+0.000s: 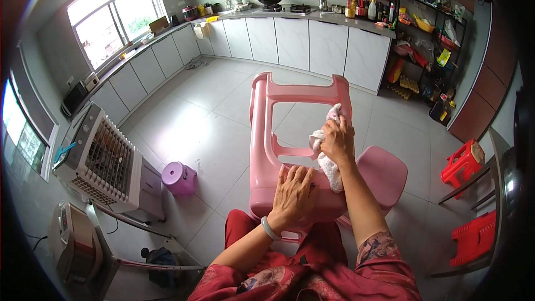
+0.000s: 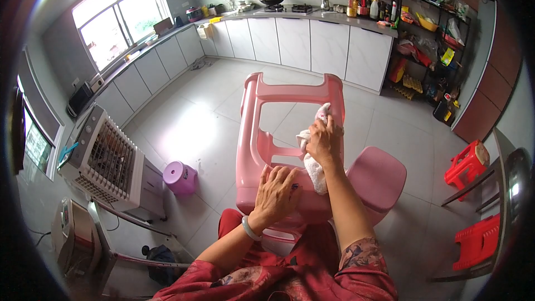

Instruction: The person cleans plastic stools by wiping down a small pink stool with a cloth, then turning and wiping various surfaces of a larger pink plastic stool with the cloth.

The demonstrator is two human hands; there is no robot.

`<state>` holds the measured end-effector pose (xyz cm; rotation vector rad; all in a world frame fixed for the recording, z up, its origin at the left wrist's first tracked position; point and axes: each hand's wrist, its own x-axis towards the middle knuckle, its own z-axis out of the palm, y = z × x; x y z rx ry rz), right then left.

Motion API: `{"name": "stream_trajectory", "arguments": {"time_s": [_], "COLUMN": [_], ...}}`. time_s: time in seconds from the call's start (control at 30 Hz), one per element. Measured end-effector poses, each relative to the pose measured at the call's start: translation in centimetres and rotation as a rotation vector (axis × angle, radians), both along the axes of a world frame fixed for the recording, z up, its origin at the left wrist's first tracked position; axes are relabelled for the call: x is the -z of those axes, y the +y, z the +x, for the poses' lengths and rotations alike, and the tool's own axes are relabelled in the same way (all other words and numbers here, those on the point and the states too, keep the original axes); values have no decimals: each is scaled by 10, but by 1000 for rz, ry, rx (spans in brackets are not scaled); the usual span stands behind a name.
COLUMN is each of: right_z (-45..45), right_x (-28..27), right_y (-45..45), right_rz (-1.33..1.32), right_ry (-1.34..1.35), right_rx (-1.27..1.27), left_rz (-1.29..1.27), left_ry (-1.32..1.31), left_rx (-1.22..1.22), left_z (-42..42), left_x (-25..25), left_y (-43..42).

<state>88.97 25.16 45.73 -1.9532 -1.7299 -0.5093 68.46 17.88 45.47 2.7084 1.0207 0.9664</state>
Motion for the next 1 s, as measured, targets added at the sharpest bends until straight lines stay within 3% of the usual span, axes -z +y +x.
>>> {"name": "stream_trajectory", "arguments": {"time_s": [0.6, 0.8, 1.0], "right_z": [0, 5, 18], "right_x": [3, 12, 9], "right_y": [2, 9, 17], "right_rz": [41, 181, 48], "right_ry": [36, 117, 183], "right_rx": [16, 75, 14], "left_rz": [3, -28, -50], "left_ry": [-10, 9, 91], "left_rx": [2, -2, -16], "left_z": [-1, -1, -1], "left_x": [3, 4, -2], "left_y": [1, 3, 6]}}
